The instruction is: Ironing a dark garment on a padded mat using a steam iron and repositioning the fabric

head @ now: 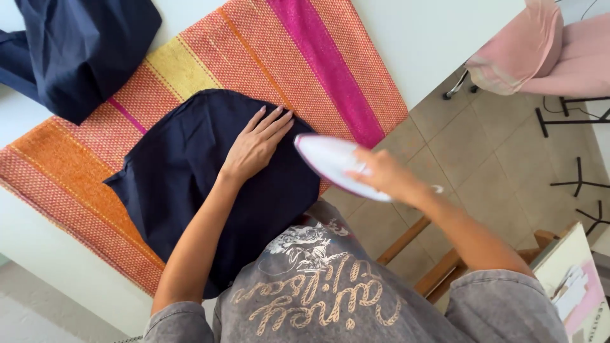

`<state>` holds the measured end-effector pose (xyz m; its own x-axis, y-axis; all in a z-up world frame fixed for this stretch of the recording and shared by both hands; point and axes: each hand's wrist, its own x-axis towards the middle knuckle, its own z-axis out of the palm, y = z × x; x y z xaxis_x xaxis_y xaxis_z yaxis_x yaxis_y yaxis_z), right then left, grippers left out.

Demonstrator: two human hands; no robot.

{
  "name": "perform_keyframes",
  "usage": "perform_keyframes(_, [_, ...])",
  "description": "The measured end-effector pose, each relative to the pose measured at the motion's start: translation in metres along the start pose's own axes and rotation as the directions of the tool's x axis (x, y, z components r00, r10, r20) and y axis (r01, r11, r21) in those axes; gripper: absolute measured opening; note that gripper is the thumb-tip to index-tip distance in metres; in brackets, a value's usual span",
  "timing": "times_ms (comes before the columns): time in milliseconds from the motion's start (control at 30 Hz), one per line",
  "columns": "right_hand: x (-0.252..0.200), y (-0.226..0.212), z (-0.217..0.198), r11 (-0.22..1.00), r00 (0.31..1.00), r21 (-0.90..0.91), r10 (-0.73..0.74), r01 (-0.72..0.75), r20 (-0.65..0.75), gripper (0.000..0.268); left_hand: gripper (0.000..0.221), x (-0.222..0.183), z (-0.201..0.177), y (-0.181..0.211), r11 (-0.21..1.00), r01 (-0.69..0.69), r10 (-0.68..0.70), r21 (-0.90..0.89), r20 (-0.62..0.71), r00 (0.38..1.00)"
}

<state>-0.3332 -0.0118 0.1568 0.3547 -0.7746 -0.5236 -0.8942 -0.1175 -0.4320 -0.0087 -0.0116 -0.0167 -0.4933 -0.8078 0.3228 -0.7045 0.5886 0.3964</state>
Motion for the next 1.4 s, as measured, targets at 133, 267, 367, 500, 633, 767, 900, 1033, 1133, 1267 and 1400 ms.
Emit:
perform_keyframes(133, [0.013, 0.013, 0.057, 0.994, 0.994, -0.010, -0.107, 0.107, 0.015, 0.046, 0.051, -0.003, -0.012, -0.007, 1.000, -0.011, 0.011, -0.011, -0.051, 0.999])
perform_keyframes(267, [0.027, 0.009, 0.058, 0.998, 0.992, -0.006, -0.063, 0.063, -0.105, 0.046, 0.049, -0.004, -0.028, -0.008, 1.000, 0.023, -0.024, -0.014, -0.094, 0.995])
perform_keyframes(367, [0.037, -0.021, 0.029, 1.000, 0.992, -0.002, -0.030, 0.030, -0.123, 0.050, 0.053, -0.008, -0.020, -0.011, 0.997, 0.069, -0.065, 0.022, -0.135, 0.989])
perform_keyframes(500, [0.067, 0.006, 0.020, 0.999, 0.991, -0.003, -0.040, 0.040, -0.131, 0.047, 0.057, -0.009, -0.020, -0.012, 0.989, 0.131, -0.120, 0.063, -0.163, 0.979])
perform_keyframes(633, [0.079, 0.011, 0.011, 0.965, 0.975, -0.152, -0.221, 0.215, -0.027, 0.044, 0.061, -0.007, -0.021, -0.013, 0.980, 0.192, -0.182, 0.044, -0.167, 0.969])
perform_keyframes(767, [0.097, 0.001, 0.020, 0.976, 0.975, -0.138, -0.186, 0.169, -0.118, 0.045, 0.061, -0.008, -0.018, -0.017, 0.975, 0.218, -0.207, 0.050, -0.163, 0.965])
perform_keyframes(900, [0.116, -0.012, 0.010, 0.950, 0.960, -0.150, -0.279, 0.275, -0.001, 0.043, 0.062, -0.009, -0.031, -0.028, 0.965, 0.252, -0.235, 0.076, -0.177, 0.956])
perform_keyframes(1033, [0.132, -0.032, 0.014, 0.940, 0.952, -0.177, -0.303, 0.292, -0.035, 0.042, 0.063, -0.010, -0.041, -0.047, 0.965, 0.257, -0.245, 0.045, -0.183, 0.952])
perform_keyframes(1133, [0.153, -0.040, 0.016, 0.925, 0.938, -0.178, -0.345, 0.336, -0.024, 0.042, 0.063, -0.015, -0.043, -0.063, 0.965, 0.259, -0.246, 0.033, -0.206, 0.947])
perform_keyframes(1267, [0.180, -0.055, 0.026, 0.923, 0.929, -0.171, -0.361, 0.344, -0.083, 0.044, 0.060, -0.022, -0.052, -0.086, 0.961, 0.278, -0.265, 0.012, -0.263, 0.928])
perform_keyframes(1400, [0.193, -0.077, 0.018, 0.879, 0.899, -0.207, -0.438, 0.430, 0.008, 0.045, 0.052, -0.036, -0.061, -0.106, 0.931, 0.362, -0.332, 0.044, -0.310, 0.891])
